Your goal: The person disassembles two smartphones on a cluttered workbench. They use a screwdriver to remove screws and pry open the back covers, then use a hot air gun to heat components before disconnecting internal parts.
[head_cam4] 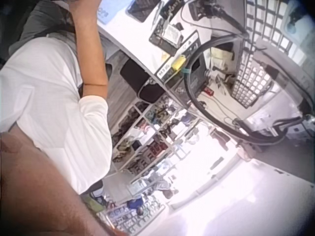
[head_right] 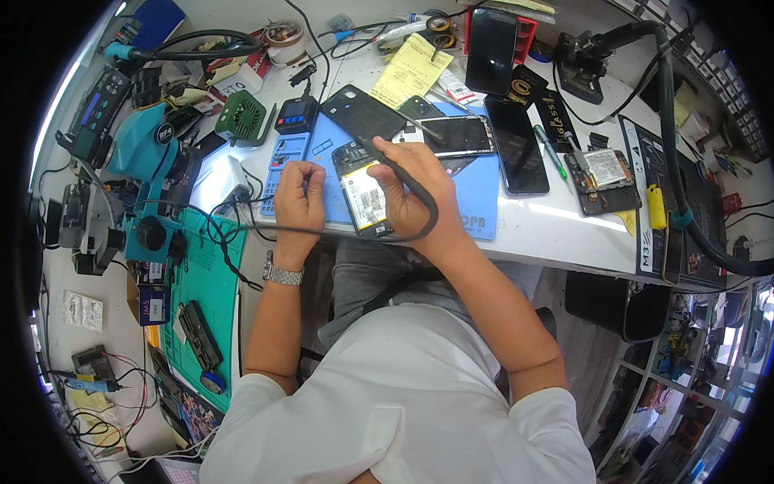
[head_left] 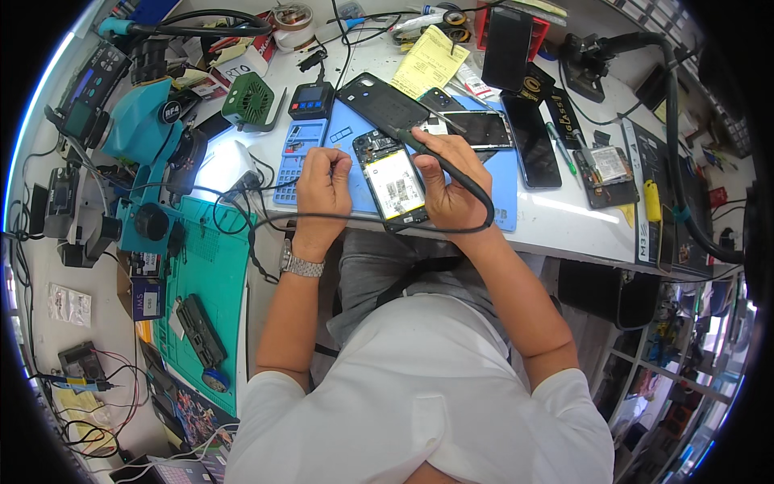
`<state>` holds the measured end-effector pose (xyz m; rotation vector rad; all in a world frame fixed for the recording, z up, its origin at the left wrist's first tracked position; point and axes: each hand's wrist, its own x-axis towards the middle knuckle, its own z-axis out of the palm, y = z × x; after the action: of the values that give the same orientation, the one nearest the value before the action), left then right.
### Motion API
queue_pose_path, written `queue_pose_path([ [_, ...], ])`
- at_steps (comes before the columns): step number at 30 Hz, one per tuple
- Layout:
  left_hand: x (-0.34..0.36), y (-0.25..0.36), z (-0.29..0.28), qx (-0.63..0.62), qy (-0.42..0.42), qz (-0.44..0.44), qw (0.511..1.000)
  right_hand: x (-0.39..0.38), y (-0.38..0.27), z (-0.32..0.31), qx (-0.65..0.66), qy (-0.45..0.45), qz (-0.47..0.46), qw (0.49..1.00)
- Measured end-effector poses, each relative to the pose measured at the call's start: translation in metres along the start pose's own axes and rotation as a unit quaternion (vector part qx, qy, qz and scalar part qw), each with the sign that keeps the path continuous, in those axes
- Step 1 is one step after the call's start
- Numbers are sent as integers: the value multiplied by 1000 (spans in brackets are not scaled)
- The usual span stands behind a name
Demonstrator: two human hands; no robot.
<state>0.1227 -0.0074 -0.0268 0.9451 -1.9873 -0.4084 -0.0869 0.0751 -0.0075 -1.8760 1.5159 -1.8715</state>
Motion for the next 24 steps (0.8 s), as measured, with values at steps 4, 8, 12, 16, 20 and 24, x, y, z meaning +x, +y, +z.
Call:
queue_pose_path([
  [4,1,3,0,4,-10,21,1000,-8,7,7,91,34,123,988],
  [8,-2,3,0,-10,-26,8,1000,-18,20,16,158,58,200,965],
  [12,-9,-1,6,-47,8,-37,998,-15,13,15,216,58,295,929],
  [16,-12,-1,13,-48,38,-41,997,-12,8,7,157,28,292,943],
  [20,-9,3,20,-50,61,-41,996,-15,18,10,194,26,327,924],
  [24,-10,5,21,-47,58,-55,996,-15,19,12,256,42,341,904],
])
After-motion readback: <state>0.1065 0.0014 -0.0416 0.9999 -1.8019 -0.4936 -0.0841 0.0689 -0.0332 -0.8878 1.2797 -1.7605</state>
